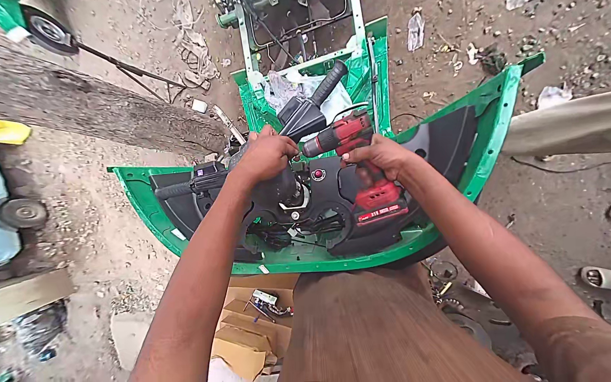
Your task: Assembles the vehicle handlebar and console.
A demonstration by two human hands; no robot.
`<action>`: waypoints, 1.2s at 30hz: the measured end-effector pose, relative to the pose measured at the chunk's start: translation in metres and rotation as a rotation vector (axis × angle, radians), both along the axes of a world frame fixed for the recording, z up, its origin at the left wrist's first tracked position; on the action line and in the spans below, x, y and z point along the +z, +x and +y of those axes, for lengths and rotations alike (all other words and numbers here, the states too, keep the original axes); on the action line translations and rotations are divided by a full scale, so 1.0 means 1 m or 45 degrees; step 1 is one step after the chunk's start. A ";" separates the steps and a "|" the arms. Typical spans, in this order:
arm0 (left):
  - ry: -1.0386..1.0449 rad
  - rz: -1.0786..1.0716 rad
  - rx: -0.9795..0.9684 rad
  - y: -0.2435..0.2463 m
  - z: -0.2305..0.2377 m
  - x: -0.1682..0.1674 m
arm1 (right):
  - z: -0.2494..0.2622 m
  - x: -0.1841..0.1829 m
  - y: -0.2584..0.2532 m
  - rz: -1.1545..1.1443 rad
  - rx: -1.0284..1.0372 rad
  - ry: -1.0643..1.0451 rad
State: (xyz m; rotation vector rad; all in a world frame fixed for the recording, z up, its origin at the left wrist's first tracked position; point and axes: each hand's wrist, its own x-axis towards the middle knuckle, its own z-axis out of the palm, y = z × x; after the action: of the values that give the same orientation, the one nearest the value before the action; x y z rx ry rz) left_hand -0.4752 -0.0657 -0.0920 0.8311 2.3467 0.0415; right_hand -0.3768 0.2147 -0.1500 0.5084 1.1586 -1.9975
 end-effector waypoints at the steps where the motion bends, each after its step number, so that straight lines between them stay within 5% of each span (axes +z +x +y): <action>1: -0.001 -0.003 0.004 0.000 0.000 0.000 | 0.000 0.000 0.000 -0.001 -0.003 -0.006; 36: 0.176 -0.064 0.217 -0.001 -0.004 -0.001 | -0.006 -0.019 -0.012 -0.115 0.132 -0.049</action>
State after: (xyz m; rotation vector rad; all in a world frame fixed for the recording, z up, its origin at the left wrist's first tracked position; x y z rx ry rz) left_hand -0.4761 -0.0696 -0.0929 0.6844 2.3819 0.2955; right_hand -0.3892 0.2086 -0.1692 0.5033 1.0680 -1.8853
